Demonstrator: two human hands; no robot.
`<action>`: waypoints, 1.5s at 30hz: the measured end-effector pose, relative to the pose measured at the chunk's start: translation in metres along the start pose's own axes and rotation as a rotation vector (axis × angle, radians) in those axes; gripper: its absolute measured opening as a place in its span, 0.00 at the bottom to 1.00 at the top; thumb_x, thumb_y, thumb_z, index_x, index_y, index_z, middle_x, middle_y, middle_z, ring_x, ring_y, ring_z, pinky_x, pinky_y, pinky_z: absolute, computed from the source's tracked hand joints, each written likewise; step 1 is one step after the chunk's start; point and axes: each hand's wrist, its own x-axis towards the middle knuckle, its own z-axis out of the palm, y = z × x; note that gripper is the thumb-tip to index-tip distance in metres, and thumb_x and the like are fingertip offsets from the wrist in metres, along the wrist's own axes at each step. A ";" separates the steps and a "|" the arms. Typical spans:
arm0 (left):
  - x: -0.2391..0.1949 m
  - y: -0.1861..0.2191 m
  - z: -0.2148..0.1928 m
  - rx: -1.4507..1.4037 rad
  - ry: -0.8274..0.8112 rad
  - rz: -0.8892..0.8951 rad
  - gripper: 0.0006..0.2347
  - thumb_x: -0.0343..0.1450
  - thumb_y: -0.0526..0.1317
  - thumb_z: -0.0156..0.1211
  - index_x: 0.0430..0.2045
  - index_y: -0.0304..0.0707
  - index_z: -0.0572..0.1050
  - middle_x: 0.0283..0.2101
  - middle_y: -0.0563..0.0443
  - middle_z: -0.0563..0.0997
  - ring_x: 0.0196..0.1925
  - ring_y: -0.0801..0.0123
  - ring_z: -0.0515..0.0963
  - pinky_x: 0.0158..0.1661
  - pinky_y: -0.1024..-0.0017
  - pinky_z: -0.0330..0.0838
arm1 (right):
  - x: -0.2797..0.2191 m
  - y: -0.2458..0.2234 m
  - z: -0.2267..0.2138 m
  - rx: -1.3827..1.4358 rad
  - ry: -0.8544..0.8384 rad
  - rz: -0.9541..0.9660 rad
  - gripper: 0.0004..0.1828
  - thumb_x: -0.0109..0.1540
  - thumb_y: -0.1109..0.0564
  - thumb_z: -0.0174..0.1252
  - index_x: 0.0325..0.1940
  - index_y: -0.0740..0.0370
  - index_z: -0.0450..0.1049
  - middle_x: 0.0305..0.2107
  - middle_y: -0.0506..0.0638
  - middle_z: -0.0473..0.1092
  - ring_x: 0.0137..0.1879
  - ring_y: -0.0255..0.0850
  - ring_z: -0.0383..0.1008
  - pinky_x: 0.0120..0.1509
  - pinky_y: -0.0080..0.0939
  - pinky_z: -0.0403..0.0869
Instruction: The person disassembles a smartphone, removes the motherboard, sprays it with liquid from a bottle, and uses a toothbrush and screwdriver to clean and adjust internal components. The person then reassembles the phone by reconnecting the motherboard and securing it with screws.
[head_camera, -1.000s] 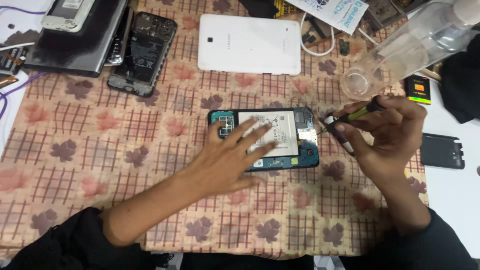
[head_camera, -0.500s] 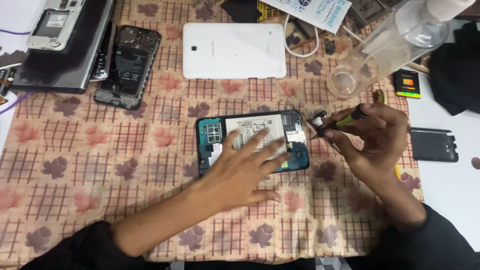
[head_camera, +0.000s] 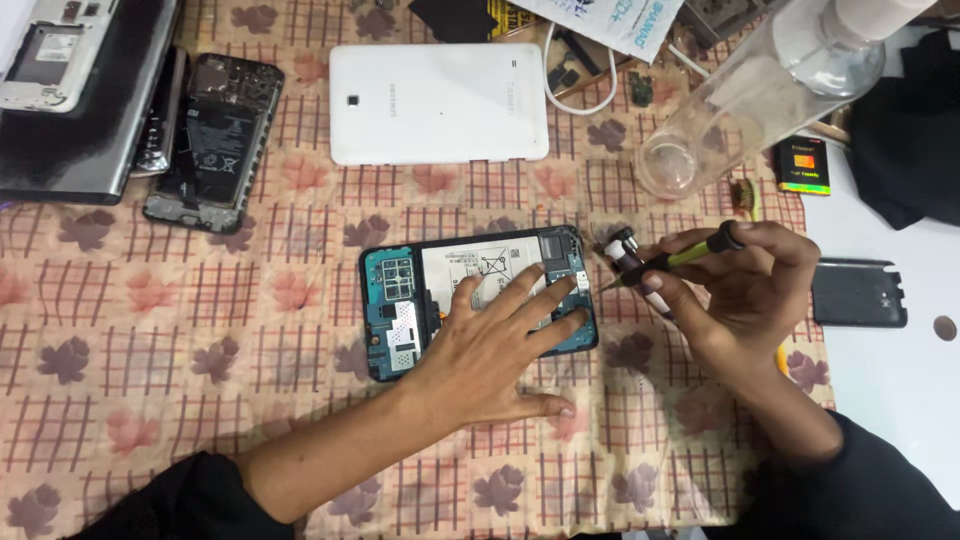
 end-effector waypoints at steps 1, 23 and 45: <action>-0.001 0.001 -0.001 0.004 0.017 0.001 0.41 0.60 0.74 0.55 0.64 0.51 0.64 0.71 0.44 0.58 0.72 0.50 0.55 0.56 0.25 0.53 | 0.000 -0.001 0.001 -0.006 0.005 0.001 0.37 0.64 0.76 0.61 0.68 0.56 0.49 0.48 0.63 0.70 0.53 0.50 0.80 0.58 0.46 0.84; -0.001 0.002 -0.002 -0.003 0.097 0.012 0.39 0.61 0.70 0.57 0.63 0.51 0.64 0.69 0.45 0.59 0.72 0.50 0.55 0.57 0.26 0.55 | 0.003 -0.006 0.012 -0.037 -0.078 -0.129 0.38 0.64 0.76 0.60 0.68 0.55 0.49 0.52 0.60 0.70 0.55 0.50 0.80 0.58 0.47 0.86; -0.001 0.000 -0.002 -0.026 0.064 0.003 0.38 0.63 0.67 0.58 0.66 0.52 0.62 0.72 0.45 0.57 0.73 0.50 0.53 0.57 0.25 0.54 | 0.004 -0.004 0.012 -0.052 -0.099 -0.114 0.38 0.62 0.77 0.60 0.66 0.54 0.49 0.51 0.60 0.69 0.55 0.50 0.79 0.59 0.46 0.85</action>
